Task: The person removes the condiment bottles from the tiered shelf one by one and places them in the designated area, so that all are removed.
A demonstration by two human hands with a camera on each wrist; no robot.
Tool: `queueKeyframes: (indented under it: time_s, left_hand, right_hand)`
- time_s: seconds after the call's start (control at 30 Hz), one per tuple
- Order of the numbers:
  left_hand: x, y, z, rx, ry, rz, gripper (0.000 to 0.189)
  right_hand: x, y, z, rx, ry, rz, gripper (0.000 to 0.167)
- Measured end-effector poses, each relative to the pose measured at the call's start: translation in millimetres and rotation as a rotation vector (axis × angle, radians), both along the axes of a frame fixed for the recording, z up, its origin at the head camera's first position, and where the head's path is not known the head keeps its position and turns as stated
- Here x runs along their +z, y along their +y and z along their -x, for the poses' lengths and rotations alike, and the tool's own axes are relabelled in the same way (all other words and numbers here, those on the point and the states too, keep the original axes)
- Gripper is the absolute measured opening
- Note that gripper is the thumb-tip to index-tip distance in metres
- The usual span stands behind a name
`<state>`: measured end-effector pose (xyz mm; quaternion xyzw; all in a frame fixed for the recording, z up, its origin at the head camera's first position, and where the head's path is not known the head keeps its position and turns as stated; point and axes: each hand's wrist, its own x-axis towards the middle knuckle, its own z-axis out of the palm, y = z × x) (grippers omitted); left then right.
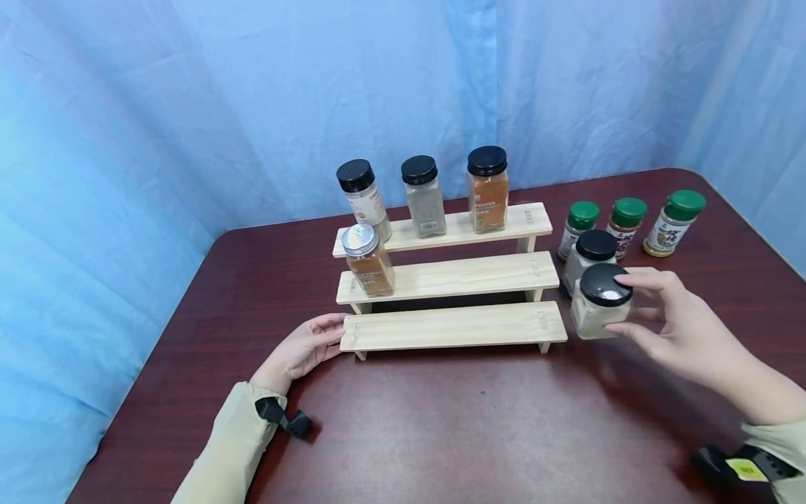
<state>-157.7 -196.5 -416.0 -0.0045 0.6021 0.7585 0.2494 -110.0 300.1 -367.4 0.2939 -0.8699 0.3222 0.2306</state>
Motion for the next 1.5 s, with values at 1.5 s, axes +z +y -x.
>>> queueKeyframes:
  time_s: [1.5]
  left_hand:
    - [1.7, 0.0, 0.7, 0.009, -0.028, -0.017, 0.026]
  right_hand:
    - [-38.1, 73, 53.3, -0.172, -0.003, 0.05, 0.079]
